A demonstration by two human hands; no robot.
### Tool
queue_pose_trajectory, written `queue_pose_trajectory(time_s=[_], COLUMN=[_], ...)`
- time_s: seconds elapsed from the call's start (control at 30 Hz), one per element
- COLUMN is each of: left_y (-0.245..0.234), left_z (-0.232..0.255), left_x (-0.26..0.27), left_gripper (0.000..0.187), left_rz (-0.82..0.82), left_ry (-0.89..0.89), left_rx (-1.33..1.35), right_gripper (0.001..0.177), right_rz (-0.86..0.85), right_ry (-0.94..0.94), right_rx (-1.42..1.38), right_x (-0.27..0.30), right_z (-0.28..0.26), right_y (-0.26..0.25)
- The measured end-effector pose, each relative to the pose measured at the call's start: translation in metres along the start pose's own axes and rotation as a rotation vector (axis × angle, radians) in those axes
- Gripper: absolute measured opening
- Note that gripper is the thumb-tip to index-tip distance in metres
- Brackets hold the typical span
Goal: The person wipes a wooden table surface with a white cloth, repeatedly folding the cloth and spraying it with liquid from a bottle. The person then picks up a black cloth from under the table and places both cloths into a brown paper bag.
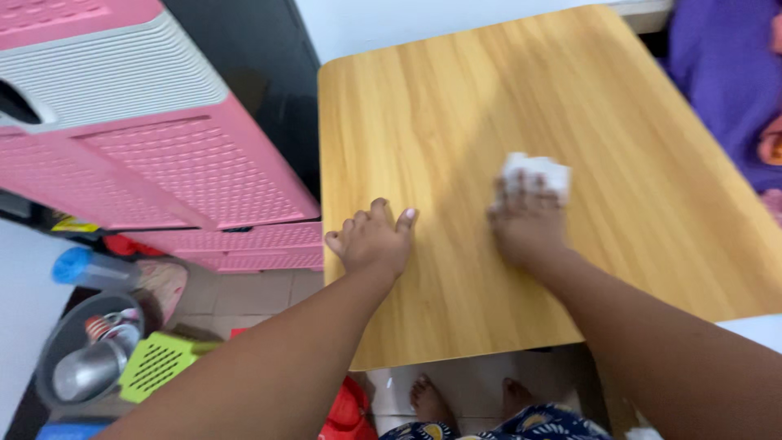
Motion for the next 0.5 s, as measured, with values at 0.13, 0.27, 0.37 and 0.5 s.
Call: queue_pose_trajectory(time_s=[0.13,0.27,0.37,0.5], left_y=[-0.001,-0.008,-0.010,0.001], left_z=[-0.004,0.004,0.001,-0.022], left_x=[-0.023,-0.049,-0.077,-0.097], left_gripper=[0.069,0.068,0.066,0.079], left_rz=[0.089,0.140,0.103,-0.074], left_ry=[0.055,0.106,-0.031,-0.370], left_rx=[0.089,0.107,0.132,0.264], right_gripper=[0.069,0.057,0.045,0.051], right_rz=[-0.293,-0.104,-0.292,-0.146], right_ry=[-0.336,-0.697,-0.789,-0.973], right_rx=[-0.285,-0.572,-0.528,-0.329], right_x=[-0.049,-0.064,-0.083,-0.150], right_z=[-0.146,-0.210,-0.204,-0.147], right_y=[-0.022,-0.074,-0.054,-0.013])
Point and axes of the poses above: each hand's wrist, its own x-axis away from the middle knuckle, its own y-axis out of the palm, z = x × y, the point moved 7 cm from there along -x, towards the middle knuckle, and after that the axes turned 15 degrees about -y, right-handed, at the moved point
